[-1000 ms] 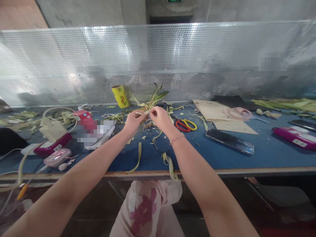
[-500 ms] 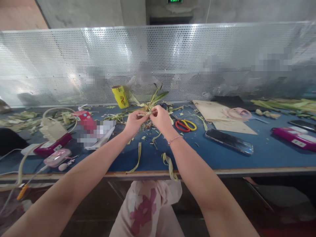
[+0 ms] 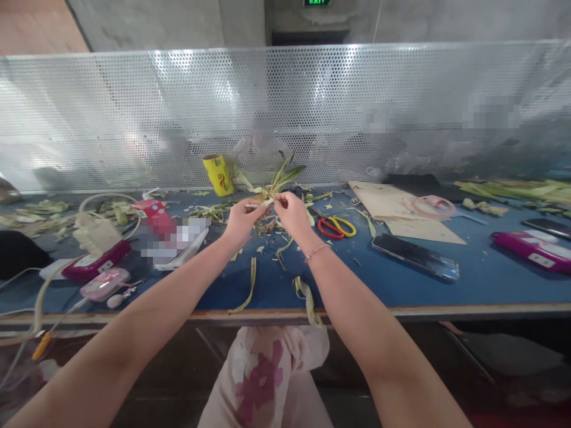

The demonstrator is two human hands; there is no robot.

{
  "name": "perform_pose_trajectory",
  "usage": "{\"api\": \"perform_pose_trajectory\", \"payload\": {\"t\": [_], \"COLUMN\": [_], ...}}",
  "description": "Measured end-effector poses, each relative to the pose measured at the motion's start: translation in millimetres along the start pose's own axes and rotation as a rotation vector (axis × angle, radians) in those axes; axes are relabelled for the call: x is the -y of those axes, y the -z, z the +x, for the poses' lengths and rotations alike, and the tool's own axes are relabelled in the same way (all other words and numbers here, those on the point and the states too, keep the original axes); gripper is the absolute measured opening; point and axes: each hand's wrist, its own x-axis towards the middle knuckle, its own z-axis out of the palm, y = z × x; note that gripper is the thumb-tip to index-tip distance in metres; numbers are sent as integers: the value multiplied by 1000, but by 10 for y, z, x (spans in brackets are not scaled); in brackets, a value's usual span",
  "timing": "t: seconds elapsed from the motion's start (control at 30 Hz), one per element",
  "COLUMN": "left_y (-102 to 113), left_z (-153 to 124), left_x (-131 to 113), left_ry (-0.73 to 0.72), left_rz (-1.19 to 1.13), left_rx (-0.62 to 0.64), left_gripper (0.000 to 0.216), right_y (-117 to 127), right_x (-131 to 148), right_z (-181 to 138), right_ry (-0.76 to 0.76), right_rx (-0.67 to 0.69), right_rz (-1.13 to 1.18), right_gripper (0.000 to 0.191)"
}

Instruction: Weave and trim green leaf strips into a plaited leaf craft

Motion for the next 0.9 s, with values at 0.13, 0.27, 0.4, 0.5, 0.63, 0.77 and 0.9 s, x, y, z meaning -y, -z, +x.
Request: {"api": "perform_pose_trajectory", "payload": {"t": [0.13, 0.27, 0.4, 0.5, 0.63, 0.77, 0.9], "left_y": [-12, -19, -23, -26, -25, -19, -23], "left_z": [3, -2, -21, -42, -62, -54, -38], "left_x": [-2, -32, -78, -98, -95, -73, -68], "left_ry": [15, 23, 19, -3, 2, 20, 44], "left_rz": [-45, -68, -73, -68, -27, -31, -47], "left_rx": [4, -14, -24, 13, 77, 96, 60], "left_gripper": [25, 26, 25, 25, 28, 28, 25], "right_y": [-14, -1, 11, 7, -9, -15, -8], "right_x": [-24, -27, 4, 32, 44, 52, 71], "right_z": [19, 16, -1, -10, -8, -9, -20], "right_ry": [-13, -22, -81, -135, -184, -204, -194], "right_rx": [13, 34, 48, 49, 29, 26, 27], "right_rz": [123, 210, 262, 327, 458, 512, 541], "right_gripper": [11, 12, 12, 10, 7, 8, 9]}}
